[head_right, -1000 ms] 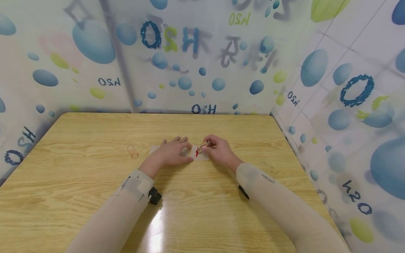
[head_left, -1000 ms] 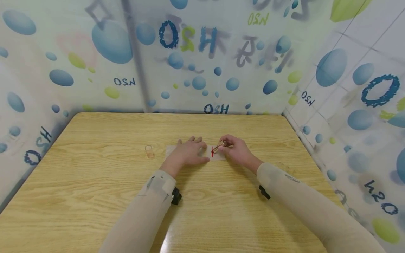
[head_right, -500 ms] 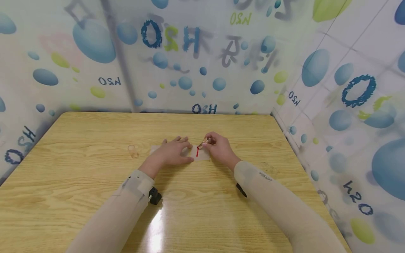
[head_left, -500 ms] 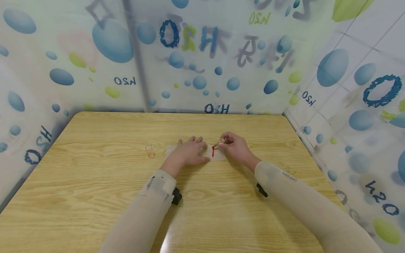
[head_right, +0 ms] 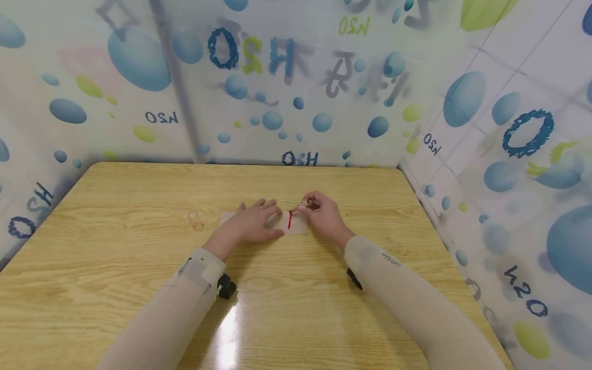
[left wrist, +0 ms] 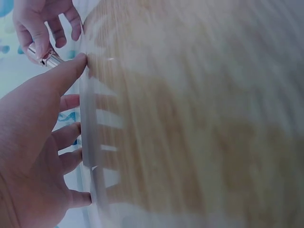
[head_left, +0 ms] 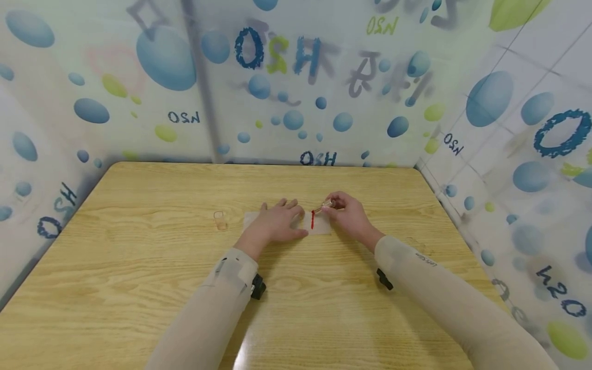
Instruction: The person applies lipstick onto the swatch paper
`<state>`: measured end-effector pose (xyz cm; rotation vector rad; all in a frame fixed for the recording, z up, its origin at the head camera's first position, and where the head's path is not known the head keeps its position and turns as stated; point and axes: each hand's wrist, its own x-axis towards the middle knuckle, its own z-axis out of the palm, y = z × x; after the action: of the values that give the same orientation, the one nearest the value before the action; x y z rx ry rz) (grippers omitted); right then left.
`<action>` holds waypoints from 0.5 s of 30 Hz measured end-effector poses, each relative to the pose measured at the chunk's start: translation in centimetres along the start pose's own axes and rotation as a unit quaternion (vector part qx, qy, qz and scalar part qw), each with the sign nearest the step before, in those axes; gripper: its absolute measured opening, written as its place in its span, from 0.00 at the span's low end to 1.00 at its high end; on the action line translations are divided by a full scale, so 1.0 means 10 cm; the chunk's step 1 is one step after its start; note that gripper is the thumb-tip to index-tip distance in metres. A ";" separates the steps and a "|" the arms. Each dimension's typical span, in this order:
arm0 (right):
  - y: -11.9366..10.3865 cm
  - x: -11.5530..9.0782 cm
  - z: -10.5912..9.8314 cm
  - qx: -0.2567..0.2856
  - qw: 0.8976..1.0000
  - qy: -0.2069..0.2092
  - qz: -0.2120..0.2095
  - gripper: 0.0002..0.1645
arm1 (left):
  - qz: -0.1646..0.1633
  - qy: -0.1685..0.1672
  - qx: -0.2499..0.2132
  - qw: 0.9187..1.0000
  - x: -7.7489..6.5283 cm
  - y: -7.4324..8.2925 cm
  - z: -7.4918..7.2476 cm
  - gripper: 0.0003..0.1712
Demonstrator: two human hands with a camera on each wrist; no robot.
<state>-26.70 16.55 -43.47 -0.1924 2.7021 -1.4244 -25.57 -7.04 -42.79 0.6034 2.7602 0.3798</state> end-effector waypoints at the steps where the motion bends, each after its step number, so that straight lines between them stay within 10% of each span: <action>1: 0.00 0.00 0.00 0.005 1.000 -0.001 0.003 0.15 | 0.001 -0.001 -0.001 1.000 0.00 0.00 0.00 0.38; 15: -0.01 0.00 -0.03 0.046 0.999 0.013 0.002 0.17 | -0.011 0.001 -0.025 1.000 0.01 -0.03 -0.01 0.49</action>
<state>-26.69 16.73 -43.26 -0.1631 2.6480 -1.5553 -25.83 -7.29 -42.82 0.5612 2.7473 0.4447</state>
